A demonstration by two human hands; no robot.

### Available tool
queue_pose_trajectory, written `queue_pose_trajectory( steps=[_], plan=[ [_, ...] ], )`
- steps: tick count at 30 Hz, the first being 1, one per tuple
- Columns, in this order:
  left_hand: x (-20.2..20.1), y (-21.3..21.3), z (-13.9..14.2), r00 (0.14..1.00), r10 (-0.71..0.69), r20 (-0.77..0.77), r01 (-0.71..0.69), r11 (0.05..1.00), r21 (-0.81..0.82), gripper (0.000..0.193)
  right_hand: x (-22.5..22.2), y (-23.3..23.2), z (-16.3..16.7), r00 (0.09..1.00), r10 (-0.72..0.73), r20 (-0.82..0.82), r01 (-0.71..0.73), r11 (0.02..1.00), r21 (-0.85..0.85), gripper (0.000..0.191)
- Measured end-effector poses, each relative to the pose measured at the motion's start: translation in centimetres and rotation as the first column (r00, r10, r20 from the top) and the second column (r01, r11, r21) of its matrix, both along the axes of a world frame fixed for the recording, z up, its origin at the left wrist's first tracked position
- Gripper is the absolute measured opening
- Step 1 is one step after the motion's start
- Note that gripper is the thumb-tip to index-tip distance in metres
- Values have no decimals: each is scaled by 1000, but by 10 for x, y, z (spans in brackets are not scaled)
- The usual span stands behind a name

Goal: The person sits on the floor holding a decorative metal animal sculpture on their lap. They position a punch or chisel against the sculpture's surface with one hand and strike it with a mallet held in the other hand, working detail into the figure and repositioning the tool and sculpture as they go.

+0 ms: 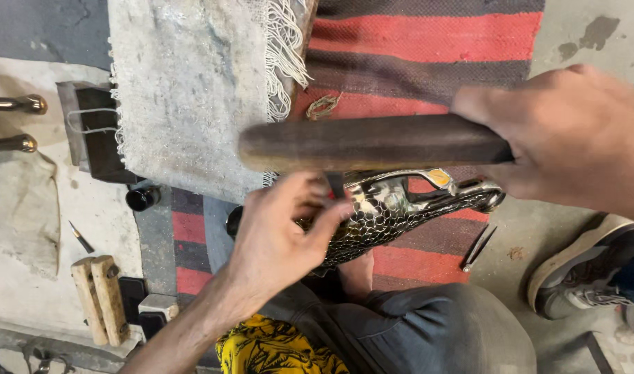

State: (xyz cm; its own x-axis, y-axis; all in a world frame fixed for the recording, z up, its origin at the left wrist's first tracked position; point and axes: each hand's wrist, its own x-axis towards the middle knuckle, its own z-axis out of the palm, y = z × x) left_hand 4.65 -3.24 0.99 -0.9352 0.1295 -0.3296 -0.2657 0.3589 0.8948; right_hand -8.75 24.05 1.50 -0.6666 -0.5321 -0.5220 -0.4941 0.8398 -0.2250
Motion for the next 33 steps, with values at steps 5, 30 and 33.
queue_pose_trajectory(
  steps=[5,30,33],
  plan=[
    [2,2,-4,989,145,-21,-141,979,149,35,-2,0,9,985,-126,117,160,921,-356,46],
    [-23,4,0,986,80,144,-96,989,109,32,-35,-28,3,991,3,131,0,1000,-20,52],
    [-33,2,2,995,-23,101,16,998,62,34,-32,-16,-6,995,-21,103,35,989,-142,54]
  ],
)
